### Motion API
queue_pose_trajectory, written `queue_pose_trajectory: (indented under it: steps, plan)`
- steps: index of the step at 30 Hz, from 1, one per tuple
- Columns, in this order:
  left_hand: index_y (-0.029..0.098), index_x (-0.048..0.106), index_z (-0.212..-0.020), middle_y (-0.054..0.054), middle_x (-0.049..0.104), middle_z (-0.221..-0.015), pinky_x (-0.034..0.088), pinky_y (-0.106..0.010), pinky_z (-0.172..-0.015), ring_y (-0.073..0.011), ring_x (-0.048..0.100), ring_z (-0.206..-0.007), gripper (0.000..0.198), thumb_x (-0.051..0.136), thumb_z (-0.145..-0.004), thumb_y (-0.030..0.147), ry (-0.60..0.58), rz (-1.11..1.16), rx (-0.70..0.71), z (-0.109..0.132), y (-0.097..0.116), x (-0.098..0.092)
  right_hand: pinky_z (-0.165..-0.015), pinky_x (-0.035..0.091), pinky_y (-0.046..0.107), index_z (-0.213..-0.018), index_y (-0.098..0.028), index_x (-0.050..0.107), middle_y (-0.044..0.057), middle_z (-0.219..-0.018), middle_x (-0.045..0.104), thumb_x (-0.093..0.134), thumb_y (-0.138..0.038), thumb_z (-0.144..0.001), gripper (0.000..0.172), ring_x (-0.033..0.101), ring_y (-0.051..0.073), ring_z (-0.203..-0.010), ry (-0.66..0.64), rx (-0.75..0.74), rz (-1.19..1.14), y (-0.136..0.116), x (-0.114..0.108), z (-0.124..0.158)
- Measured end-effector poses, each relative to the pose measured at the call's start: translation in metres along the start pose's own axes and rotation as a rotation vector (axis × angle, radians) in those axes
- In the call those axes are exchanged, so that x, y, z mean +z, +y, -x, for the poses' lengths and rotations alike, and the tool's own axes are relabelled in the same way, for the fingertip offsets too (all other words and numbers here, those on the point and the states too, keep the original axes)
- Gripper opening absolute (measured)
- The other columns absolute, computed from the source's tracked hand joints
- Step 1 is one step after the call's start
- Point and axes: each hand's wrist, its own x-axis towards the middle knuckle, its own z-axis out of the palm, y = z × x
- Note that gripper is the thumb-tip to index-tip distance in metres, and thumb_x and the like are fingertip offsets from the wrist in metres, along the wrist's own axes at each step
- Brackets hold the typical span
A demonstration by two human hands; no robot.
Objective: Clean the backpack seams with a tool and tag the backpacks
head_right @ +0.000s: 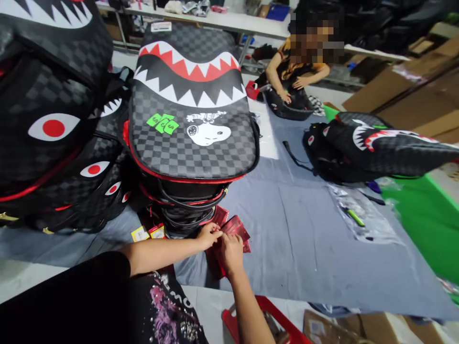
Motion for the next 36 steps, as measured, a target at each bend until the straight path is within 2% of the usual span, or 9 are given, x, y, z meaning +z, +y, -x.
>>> queue_pose_trajectory:
  steps: [4,7,9,11,15,19,25,32,36]
  plan:
    - [0.012,0.061,-0.096,-0.008,0.070,-0.091,0.051,-0.023,-0.061,-0.0115,0.067,-0.065,0.020,0.043,-0.091,0.018,-0.016,-0.047,-0.020,0.002,0.003,0.001,-0.082,0.036,0.038,-0.086,-0.018,0.069,0.009,-0.075,0.069,0.043,-0.015,-0.088,0.026,0.062,0.023,-0.076,0.020,0.111,0.233,0.019,-0.001,0.011]
    - [0.013,0.060,-0.109,-0.012,0.070,-0.105,0.055,-0.028,-0.072,-0.0161,0.070,-0.083,0.025,0.051,-0.087,0.020,-0.029,-0.114,0.033,0.013,0.007,-0.013,-0.073,0.037,0.038,-0.085,-0.017,0.069,0.010,-0.072,0.069,0.042,-0.018,-0.085,0.027,0.062,0.023,-0.069,0.228,0.285,0.259,0.034,-0.008,0.011]
    - [0.015,0.060,-0.117,-0.013,0.068,-0.116,0.053,-0.033,-0.089,-0.0224,0.067,-0.103,0.047,0.071,-0.072,0.020,-0.066,-0.169,0.105,0.028,0.011,-0.030,-0.070,0.038,0.037,-0.090,-0.016,0.070,0.010,-0.075,0.070,0.040,-0.021,-0.087,0.030,0.062,0.023,-0.068,0.454,0.302,0.187,0.034,-0.021,0.010]
    - [0.018,0.062,-0.121,-0.012,0.068,-0.120,0.049,-0.037,-0.100,-0.0257,0.064,-0.112,0.060,0.079,-0.063,0.019,-0.133,-0.208,0.181,0.050,0.015,-0.049,-0.069,0.041,0.036,-0.091,-0.016,0.070,0.010,-0.076,0.071,0.042,-0.026,-0.090,0.030,0.062,0.023,-0.068,0.684,0.282,0.122,0.019,-0.041,0.011]
    - [0.021,0.066,-0.120,-0.008,0.070,-0.118,0.050,-0.036,-0.099,-0.0204,0.067,-0.105,0.036,0.064,-0.084,0.028,-0.194,-0.192,0.605,0.106,0.034,-0.095,-0.076,0.047,0.035,-0.098,-0.015,0.069,0.009,-0.081,0.073,0.051,-0.026,-0.093,0.022,0.066,0.021,-0.073,0.915,0.127,0.027,-0.056,-0.083,0.024]
    - [0.019,0.068,-0.114,-0.010,0.071,-0.116,0.051,-0.037,-0.100,-0.0211,0.064,-0.111,0.028,0.064,-0.088,0.030,-0.009,-0.103,1.080,0.148,0.059,-0.147,-0.074,0.052,0.031,-0.101,-0.018,0.068,0.008,-0.086,0.074,0.055,-0.020,-0.092,0.016,0.068,0.018,-0.077,0.830,-0.123,-0.118,-0.152,-0.097,0.033]
    - [0.020,0.070,-0.083,-0.006,0.074,-0.093,0.055,-0.034,-0.088,-0.0177,0.069,-0.092,0.008,0.065,-0.088,0.024,0.126,-0.008,1.048,0.171,0.066,-0.212,-0.067,0.057,0.034,-0.094,-0.021,0.070,0.008,-0.086,0.075,0.049,-0.025,-0.093,0.022,0.070,0.020,-0.073,0.594,-0.112,-0.520,-0.252,-0.085,0.013]
    - [0.019,0.063,-0.093,-0.004,0.075,-0.094,0.056,-0.028,-0.080,-0.0145,0.071,-0.087,0.009,0.057,-0.093,0.025,0.239,0.070,0.969,0.171,0.074,-0.280,-0.080,0.056,0.034,-0.115,-0.021,0.067,0.009,-0.102,0.074,0.049,-0.029,-0.095,0.028,0.070,0.020,-0.086,0.485,-0.197,-0.535,-0.300,-0.108,-0.024]
    - [0.018,0.062,-0.085,0.000,0.071,-0.077,0.052,-0.023,-0.067,-0.0121,0.068,-0.070,0.009,0.060,-0.091,0.024,0.371,-0.128,1.028,0.159,0.094,-0.310,-0.061,0.049,0.028,-0.144,-0.016,0.041,0.006,-0.089,0.073,0.049,-0.031,-0.095,0.052,0.066,0.018,-0.067,0.575,-0.038,-0.232,-0.315,-0.137,-0.062]
